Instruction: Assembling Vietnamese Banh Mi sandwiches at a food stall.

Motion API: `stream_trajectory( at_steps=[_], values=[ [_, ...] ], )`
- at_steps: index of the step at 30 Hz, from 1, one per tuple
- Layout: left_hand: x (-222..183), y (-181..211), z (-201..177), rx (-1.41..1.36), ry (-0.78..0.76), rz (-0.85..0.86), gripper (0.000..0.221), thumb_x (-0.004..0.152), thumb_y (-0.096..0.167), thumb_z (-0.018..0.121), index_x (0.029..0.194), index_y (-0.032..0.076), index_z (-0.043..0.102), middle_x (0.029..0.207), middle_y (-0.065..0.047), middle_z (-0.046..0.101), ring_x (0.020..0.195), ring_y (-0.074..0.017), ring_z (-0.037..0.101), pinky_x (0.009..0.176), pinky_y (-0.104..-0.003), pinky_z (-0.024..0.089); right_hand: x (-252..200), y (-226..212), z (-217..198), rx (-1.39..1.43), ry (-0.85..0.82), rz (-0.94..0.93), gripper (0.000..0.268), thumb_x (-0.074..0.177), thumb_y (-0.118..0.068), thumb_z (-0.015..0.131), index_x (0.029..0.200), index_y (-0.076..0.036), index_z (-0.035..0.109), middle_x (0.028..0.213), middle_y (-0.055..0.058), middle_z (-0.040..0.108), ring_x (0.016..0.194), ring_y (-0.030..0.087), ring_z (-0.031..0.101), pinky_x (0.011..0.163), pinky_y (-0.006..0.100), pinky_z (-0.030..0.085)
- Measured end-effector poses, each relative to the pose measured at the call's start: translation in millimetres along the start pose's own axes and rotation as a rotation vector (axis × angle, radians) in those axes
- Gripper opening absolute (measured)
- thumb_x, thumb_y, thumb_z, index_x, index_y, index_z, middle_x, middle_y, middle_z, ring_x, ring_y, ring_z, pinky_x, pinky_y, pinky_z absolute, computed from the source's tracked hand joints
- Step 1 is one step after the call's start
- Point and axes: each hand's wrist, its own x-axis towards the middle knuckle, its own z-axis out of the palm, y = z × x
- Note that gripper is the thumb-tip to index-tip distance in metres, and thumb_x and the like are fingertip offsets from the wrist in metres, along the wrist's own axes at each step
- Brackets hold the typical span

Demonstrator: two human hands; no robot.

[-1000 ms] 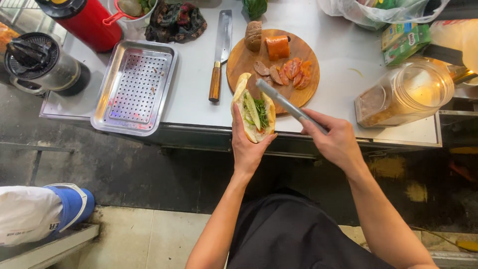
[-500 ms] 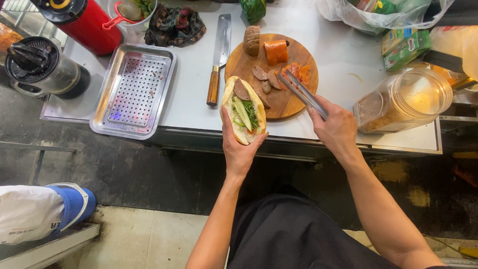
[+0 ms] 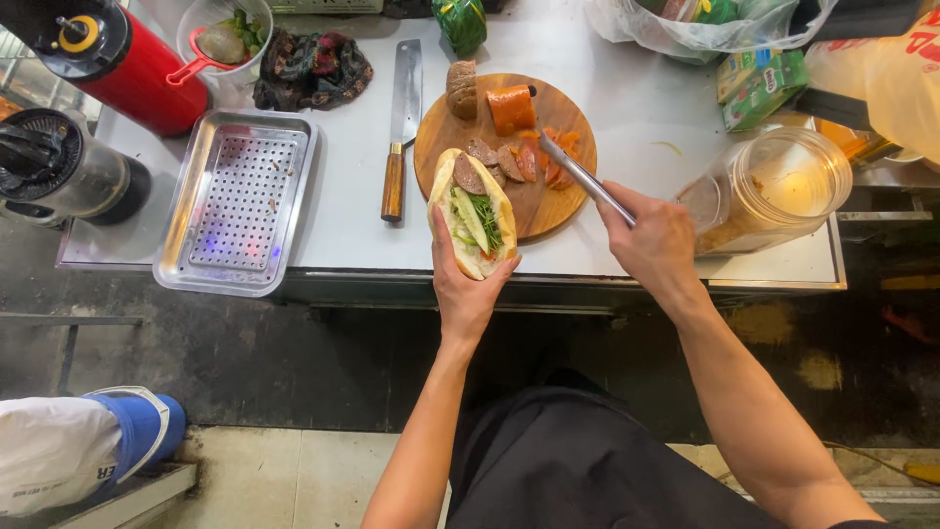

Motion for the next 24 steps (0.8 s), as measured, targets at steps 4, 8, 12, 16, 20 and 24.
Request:
stream_trajectory(
  at_steps=[4, 8, 12, 16, 20, 24],
  values=[
    [7, -4, 5, 0.055, 0.031, 0.013, 0.121, 0.073, 0.014, 0.093, 0.165, 0.008, 0.016, 0.164, -0.024, 0.034, 0.148, -0.0375, 0.045, 0.119, -0.040, 0.042, -16, -13, -16, 0.284, -0.056, 0.019, 0.032, 0.099, -0.024, 0.069, 0.129, -0.013, 0.073, 0.081, 0.008, 0.076, 0.070, 0.016, 0.072, 0.067, 0.033, 0.054],
    [14, -4, 8, 0.060, 0.072, 0.008, 0.125, 0.071, 0.014, 0.095, 0.165, 0.007, 0.013, 0.162, -0.026, 0.035, 0.146, -0.0391, 0.044, 0.118, -0.041, 0.041, -36, -27, -14, 0.567, -0.251, 0.155, 0.037, 0.096, -0.020, 0.070, 0.131, -0.008, 0.071, 0.086, 0.001, 0.077, 0.072, 0.010, 0.062, 0.066, 0.027, 0.051],
    [18, -13, -2, 0.080, 0.140, 0.007, 0.128, 0.071, 0.013, 0.095, 0.166, 0.006, 0.009, 0.160, -0.027, 0.037, 0.147, -0.0394, 0.044, 0.119, -0.042, 0.040, -35, -32, -9, 0.513, -0.218, 0.021, 0.038, 0.094, -0.023, 0.073, 0.128, -0.007, 0.071, 0.093, 0.006, 0.078, 0.081, 0.017, 0.067, 0.074, 0.030, 0.055],
    [13, -6, -9, 0.084, 0.136, 0.023, 0.127, 0.073, 0.012, 0.095, 0.166, 0.006, 0.009, 0.161, -0.027, 0.036, 0.147, -0.0392, 0.043, 0.120, -0.042, 0.039, -10, -26, 11, 0.154, -0.022, -0.107, 0.039, 0.095, -0.028, 0.074, 0.129, -0.009, 0.072, 0.102, 0.018, 0.076, 0.088, 0.031, 0.073, 0.078, 0.038, 0.055],
    [11, 0, -17, 0.018, 0.111, 0.020, 0.125, 0.074, 0.012, 0.094, 0.166, 0.006, 0.009, 0.162, -0.026, 0.036, 0.147, -0.0377, 0.045, 0.118, -0.041, 0.042, -7, -17, 24, -0.032, -0.095, -0.013, 0.039, 0.094, -0.027, 0.072, 0.131, -0.016, 0.074, 0.088, 0.020, 0.074, 0.081, 0.038, 0.070, 0.073, 0.046, 0.054],
    [9, -3, -18, -0.010, 0.108, 0.001, 0.126, 0.073, 0.012, 0.094, 0.166, 0.006, 0.008, 0.160, -0.025, 0.037, 0.146, -0.0368, 0.046, 0.117, -0.040, 0.042, -21, -15, 6, 0.333, -0.088, -0.033, 0.035, 0.099, -0.021, 0.068, 0.132, -0.009, 0.070, 0.088, 0.011, 0.077, 0.078, 0.017, 0.075, 0.072, 0.033, 0.056]
  ],
)
